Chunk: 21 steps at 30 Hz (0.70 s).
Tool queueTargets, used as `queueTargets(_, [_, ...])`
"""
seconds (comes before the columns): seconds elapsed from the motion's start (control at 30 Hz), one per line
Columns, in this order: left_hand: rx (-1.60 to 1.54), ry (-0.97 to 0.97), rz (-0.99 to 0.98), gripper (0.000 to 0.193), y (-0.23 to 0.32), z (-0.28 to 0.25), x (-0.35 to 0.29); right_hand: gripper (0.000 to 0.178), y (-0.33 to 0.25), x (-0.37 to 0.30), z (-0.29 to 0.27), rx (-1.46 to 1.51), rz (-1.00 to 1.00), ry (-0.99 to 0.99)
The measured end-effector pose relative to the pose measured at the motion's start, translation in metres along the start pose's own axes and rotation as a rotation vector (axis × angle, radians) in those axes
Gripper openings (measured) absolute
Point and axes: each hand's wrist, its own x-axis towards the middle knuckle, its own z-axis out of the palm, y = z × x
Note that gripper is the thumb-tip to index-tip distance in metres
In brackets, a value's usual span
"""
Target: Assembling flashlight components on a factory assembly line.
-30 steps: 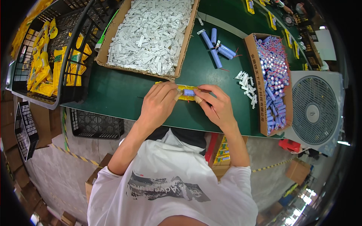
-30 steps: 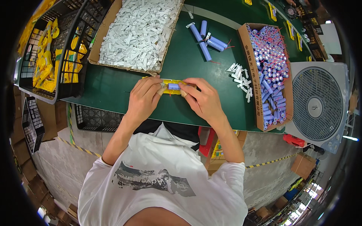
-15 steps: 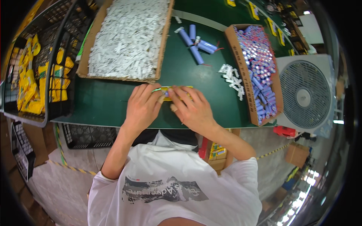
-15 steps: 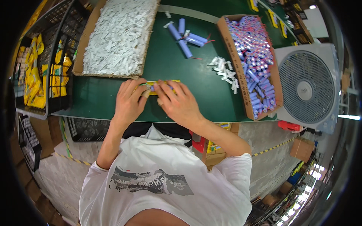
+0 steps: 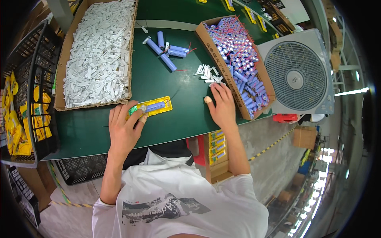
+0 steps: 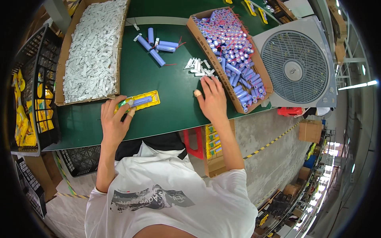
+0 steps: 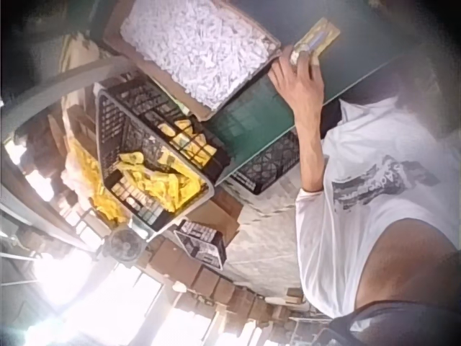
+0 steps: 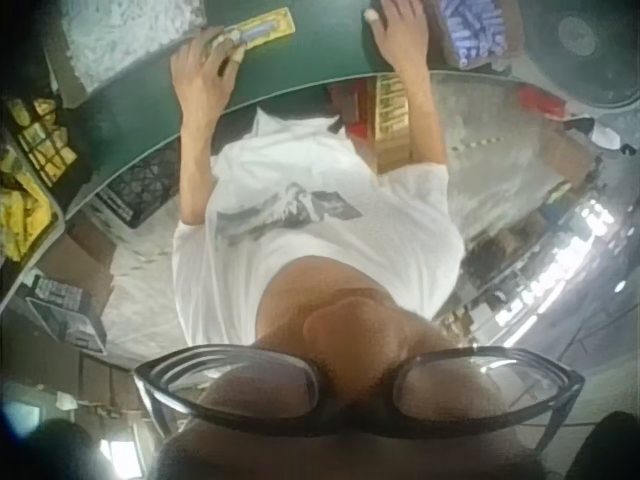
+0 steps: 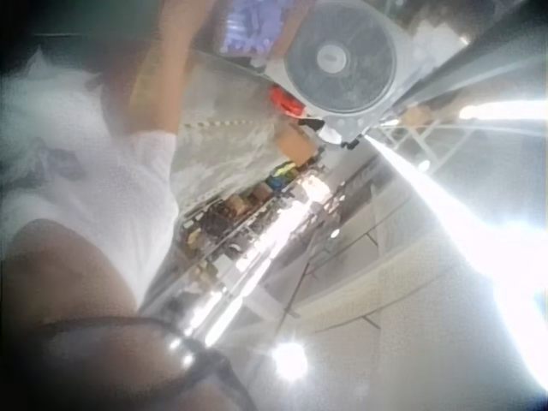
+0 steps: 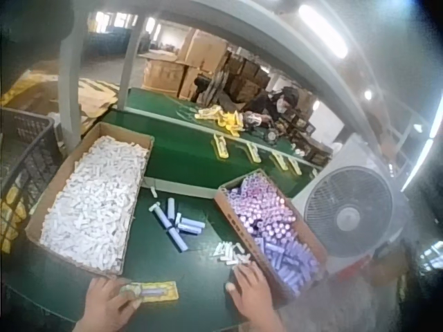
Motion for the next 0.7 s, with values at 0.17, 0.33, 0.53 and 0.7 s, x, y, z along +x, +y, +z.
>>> queueTargets(0.17, [0.009,-0.004,-0.015,0.017,0.001,0.0,0.001,0.043,-0.026,-0.023,-0.012,0.244,-0.145,-0.059])
queueTargets(0.33, [0.019,-0.002,-0.007,0.017,0.007,0.005,0.004,0.034,-0.048,-0.055,-0.015,0.418,-0.386,-0.099])
queueTargets(0.53, [0.051,0.004,0.01,0.017,0.014,0.007,0.009,0.033,-0.05,-0.057,-0.014,0.365,-0.539,-0.073])
queueTargets(0.7, [0.161,-0.045,-0.092,0.026,0.015,-0.005,-0.009,0.032,-0.07,-0.035,-0.032,0.33,-0.729,-0.2])
